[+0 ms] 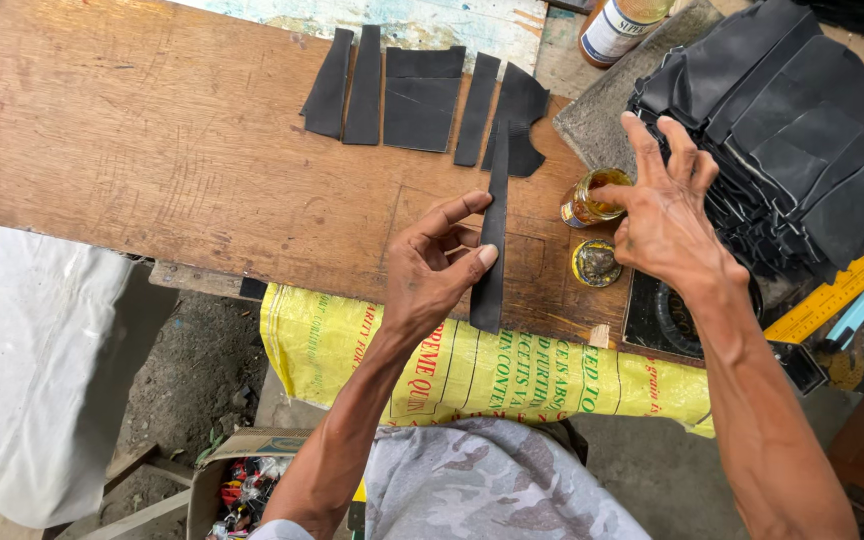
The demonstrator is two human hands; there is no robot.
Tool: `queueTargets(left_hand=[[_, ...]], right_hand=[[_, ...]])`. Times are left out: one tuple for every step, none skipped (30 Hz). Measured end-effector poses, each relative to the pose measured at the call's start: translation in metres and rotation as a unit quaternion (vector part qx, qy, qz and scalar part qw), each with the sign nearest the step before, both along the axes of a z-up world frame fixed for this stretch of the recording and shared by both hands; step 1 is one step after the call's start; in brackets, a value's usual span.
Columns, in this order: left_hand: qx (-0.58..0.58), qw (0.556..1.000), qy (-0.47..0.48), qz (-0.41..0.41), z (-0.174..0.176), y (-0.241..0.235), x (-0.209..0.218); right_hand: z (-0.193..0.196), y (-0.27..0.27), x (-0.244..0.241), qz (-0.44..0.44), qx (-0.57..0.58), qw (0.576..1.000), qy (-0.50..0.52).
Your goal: The person repeatedly picks up black rubber pieces from a wooden table, applies a liquid from a small glass container to the edges using their fingers, and places the pieces back on the table. The task involves handling both long strips and larger, irregularly shaped pieces.
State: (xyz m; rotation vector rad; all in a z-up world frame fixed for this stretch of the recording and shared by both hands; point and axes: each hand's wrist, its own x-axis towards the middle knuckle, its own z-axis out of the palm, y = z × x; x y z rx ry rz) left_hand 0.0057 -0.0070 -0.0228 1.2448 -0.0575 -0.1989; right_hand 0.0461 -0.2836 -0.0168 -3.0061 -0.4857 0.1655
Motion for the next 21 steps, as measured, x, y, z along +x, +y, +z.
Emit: queueTargets(left_hand=[[-0.005, 1.000, -0.008, -0.007, 0.002, 0.001, -0.001], [-0.012, 1.000, -0.017, -0.014, 0.003, 0.001, -0.001], [-0.011, 1.000, -0.019, -0.020, 0.005, 0.001, -0.001], [-0.011, 0.999, -0.021, -0.025, 0.005, 0.002, -0.002], [-0.011, 0.999, -0.024, -0.030, 0.005, 0.002, -0.001], [-0.016, 0.999, 0.001, -0.028, 0.003, 0.004, -0.002], [-0.021, 0.999, 0.025, -0.026, 0.001, 0.005, -0.002], [-0.025, 0.998, 0.050, -0.029, -0.001, 0.006, -0.003], [-0.020, 0.999, 0.029, -0.028, -0.003, 0.005, -0.003], [-0.017, 0.999, 0.006, -0.031, -0.004, 0.003, -0.002], [-0.015, 0.999, -0.017, -0.034, -0.005, 0.002, -0.001], [-0.017, 0.999, -0.015, -0.046, -0.006, 0.000, -0.001], [-0.019, 0.998, -0.013, -0.059, -0.006, 0.000, -0.001], [-0.019, 0.997, -0.011, -0.070, -0.005, 0.002, -0.002], [-0.028, 0.996, -0.005, -0.081, -0.003, 0.004, -0.003], [-0.037, 0.995, -0.002, -0.092, 0.000, 0.005, -0.003], [-0.046, 0.994, 0.002, -0.103, 0.002, 0.007, -0.003], [-0.071, 0.991, 0.006, -0.112, 0.005, 0.007, -0.003], [-0.095, 0.988, 0.010, -0.121, 0.007, 0.008, -0.003], [-0.119, 0.984, 0.017, -0.130, 0.009, 0.009, -0.005], [-0.137, 0.981, 0.015, -0.133, 0.011, 0.008, -0.006]], right_hand=[[-0.002, 0.001, 0.003, -0.001, -0.015, 1.000, 0.011], [-0.004, 0.001, 0.005, -0.002, -0.020, 0.999, 0.025], [-0.004, -0.001, 0.005, -0.003, -0.026, 0.999, 0.039], [-0.004, -0.003, 0.005, -0.004, -0.031, 0.998, 0.053], [-0.003, -0.006, 0.002, -0.012, 0.009, 1.000, 0.004], [-0.001, -0.011, -0.001, -0.016, 0.049, 0.998, -0.044], [-0.001, -0.014, -0.004, -0.021, 0.090, 0.991, -0.092], [-0.002, -0.016, -0.009, -0.016, 0.099, 0.991, -0.087], [-0.003, -0.019, -0.014, -0.010, 0.109, 0.991, -0.083], [-0.004, -0.023, -0.018, -0.008, 0.116, 0.990, -0.081], [-0.005, -0.025, -0.020, -0.015, 0.125, 0.988, -0.086], [-0.005, -0.026, -0.020, -0.018, 0.135, 0.987, -0.090], [-0.004, -0.026, -0.019, -0.021, 0.144, 0.985, -0.095], [-0.003, -0.025, -0.017, -0.008, 0.144, 0.986, -0.081], [0.000, -0.023, -0.015, 0.005, 0.145, 0.987, -0.068], [0.004, -0.020, -0.012, 0.019, 0.145, 0.988, -0.057], [0.010, -0.016, -0.013, -0.001, 0.145, 0.987, -0.069], [0.018, -0.011, -0.014, -0.016, 0.144, 0.986, -0.080], [0.026, -0.005, -0.017, -0.032, 0.143, 0.985, -0.091], [0.032, 0.005, -0.023, -0.085, 0.300, 0.947, -0.073], [0.034, 0.021, -0.032, -0.136, 0.447, 0.883, -0.050]])
